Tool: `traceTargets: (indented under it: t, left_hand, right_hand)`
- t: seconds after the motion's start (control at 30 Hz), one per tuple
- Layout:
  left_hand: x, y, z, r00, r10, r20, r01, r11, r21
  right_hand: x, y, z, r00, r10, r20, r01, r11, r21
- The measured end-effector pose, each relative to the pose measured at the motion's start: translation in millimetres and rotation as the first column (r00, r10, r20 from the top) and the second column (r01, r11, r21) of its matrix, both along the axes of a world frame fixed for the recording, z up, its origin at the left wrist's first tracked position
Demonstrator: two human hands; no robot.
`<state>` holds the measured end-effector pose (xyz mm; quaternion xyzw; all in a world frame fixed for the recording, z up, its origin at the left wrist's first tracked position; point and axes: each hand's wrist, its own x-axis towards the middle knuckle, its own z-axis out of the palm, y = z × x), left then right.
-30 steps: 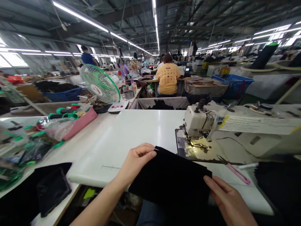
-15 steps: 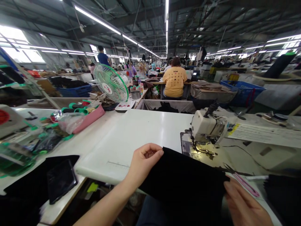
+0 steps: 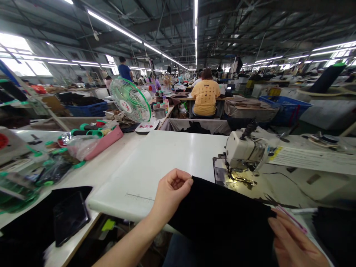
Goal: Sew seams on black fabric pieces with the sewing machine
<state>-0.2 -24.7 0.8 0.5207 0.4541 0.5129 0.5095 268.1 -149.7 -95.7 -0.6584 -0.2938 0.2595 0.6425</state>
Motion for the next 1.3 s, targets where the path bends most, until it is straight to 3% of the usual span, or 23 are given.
traceTargets:
  t: [0.2,0.3,0.47,0.87,1.0,1.1,1.17,1.23,1.3]
  left_hand:
    - [-4.5,4.6,-3.2,1.000,0.008,0.023,-0.008,1.000,0.018]
    - [-8.3,9.4,-7.2,0.998,0.058,0.018,-0.059,0.998,0.029]
    - [-7.1,15.0,-5.7,0.996,0.093,0.005,-0.093,0.995,-0.027]
    - [-1.6,9.9,1.6,0.995,0.099,0.016,-0.097,0.991,-0.089]
    - [-4.2,9.6,3.4,0.997,0.075,-0.008,-0.075,0.996,-0.051]
    - [-7.3,18.7,16.4,0.991,0.047,-0.124,-0.042,0.998,0.045]
    - [-3.1,33.6,31.5,0.952,0.027,-0.304,0.015,0.991,0.136]
    - [10.4,55.0,44.4,0.855,-0.014,-0.519,0.160,0.958,0.236]
    - [32.5,78.9,46.2,0.715,-0.095,-0.693,0.383,0.882,0.274]
  right_hand:
    - [-24.4,10.4,18.5,0.993,-0.051,-0.108,0.058,0.996,0.067]
    - [-31.5,15.7,27.5,0.988,-0.021,-0.150,0.045,0.987,0.156]
    - [-36.1,23.2,38.0,0.959,0.040,-0.280,0.016,0.981,0.195]
    - [-36.0,30.1,42.8,0.909,0.073,-0.411,0.016,0.978,0.209]
    - [-33.3,32.7,42.8,0.905,0.085,-0.418,0.013,0.974,0.228]
    - [-29.6,34.3,44.2,0.899,0.099,-0.427,0.008,0.970,0.243]
    - [-29.4,32.9,44.6,0.900,0.171,-0.401,-0.079,0.968,0.236]
    - [-33.6,28.0,42.2,0.911,0.277,-0.306,-0.222,0.954,0.204]
    - [-41.9,19.5,35.2,0.926,0.346,-0.152,-0.327,0.935,0.136]
